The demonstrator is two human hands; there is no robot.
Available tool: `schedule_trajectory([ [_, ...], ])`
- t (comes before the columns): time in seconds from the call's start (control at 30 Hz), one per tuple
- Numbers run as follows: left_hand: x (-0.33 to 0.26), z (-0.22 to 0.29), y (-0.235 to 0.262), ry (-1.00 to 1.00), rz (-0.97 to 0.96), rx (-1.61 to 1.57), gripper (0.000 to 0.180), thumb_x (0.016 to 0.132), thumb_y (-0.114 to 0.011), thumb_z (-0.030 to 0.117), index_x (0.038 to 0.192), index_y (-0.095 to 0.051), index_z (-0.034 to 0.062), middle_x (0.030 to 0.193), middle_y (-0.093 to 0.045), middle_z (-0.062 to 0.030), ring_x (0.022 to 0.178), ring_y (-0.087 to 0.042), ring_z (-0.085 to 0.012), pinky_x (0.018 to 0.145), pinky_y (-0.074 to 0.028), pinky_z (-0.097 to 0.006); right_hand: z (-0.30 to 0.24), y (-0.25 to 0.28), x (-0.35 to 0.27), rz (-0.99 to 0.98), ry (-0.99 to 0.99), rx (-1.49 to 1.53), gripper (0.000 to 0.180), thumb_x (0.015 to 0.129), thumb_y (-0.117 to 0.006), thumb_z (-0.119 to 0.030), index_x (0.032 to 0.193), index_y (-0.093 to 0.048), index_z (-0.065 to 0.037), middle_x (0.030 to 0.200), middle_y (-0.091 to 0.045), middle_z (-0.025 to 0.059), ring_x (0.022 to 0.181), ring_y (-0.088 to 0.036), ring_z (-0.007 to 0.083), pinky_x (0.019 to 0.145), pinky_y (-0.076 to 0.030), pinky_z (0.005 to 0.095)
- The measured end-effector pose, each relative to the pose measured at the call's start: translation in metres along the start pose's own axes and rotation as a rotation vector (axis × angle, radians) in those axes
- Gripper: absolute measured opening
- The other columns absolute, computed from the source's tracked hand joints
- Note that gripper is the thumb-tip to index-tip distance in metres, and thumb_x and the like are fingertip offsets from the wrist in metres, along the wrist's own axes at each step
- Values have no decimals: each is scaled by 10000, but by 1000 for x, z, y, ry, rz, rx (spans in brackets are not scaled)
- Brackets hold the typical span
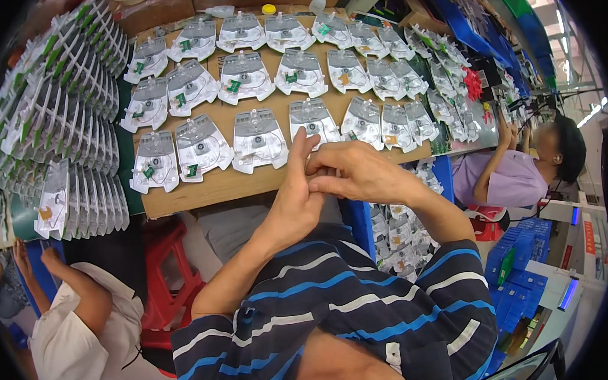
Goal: The person unloads plastic components from a blue bin and arranges them onto a cardboard workspace. The person then takes small metal parts from a container and inserts them into each plastic component by hand.
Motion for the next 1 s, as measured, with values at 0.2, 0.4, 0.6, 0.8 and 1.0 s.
schedule_trajectory([
  [0.2,-2,-3,-14,72,-48,-71,967,751,-413,-202,1552,41,97,1545,-198,-244,1345,-410,-321,1071,-388,-362,5,-2,-9,-5,16,63,208,828,-682,-227,916,-686,-39,855,-693,140,799,-664,331,699,-501,422],
  [0.4,7,4,-16,190,-92,-105,836,830,-527,-135,1510,-59,-6,1397,-386,-238,1192,-546,-294,995,-456,-349,13,0,-15,-137,-147,223,209,845,-726,-198,909,-666,-9,749,-666,93,701,-654,189,644,-500,322],
  [0.6,21,-15,-11,459,-154,-283,296,982,-494,93,1255,-466,-19,1035,-638,-104,639,-605,-77,405,-330,-164,58,14,-16,61,-290,626,162,880,-691,-119,968,-676,16,802,-682,36,747,-625,95,691,-506,259],
  [0.8,42,-20,6,432,-113,-405,288,1019,-484,150,1238,-487,-39,1004,-649,-123,656,-582,-82,425,-394,-169,64,45,-3,269,-166,443,158,861,-695,-73,986,-673,21,924,-663,51,830,-621,108,777,-501,255],
  [1.0,47,-36,25,468,1,-547,260,1034,-466,185,1175,-513,-28,1025,-656,-136,685,-596,-94,442,-419,-173,76,60,9,382,-192,437,175,859,-710,-83,1001,-679,13,899,-667,25,797,-612,81,721,-492,225],
])
Point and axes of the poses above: each hand's wrist, its own x-axis towards the middle knuckle, its own y-axis out of the back of the hand, z = x × y, the point moved 10 cm from there along x, towards the middle knuckle
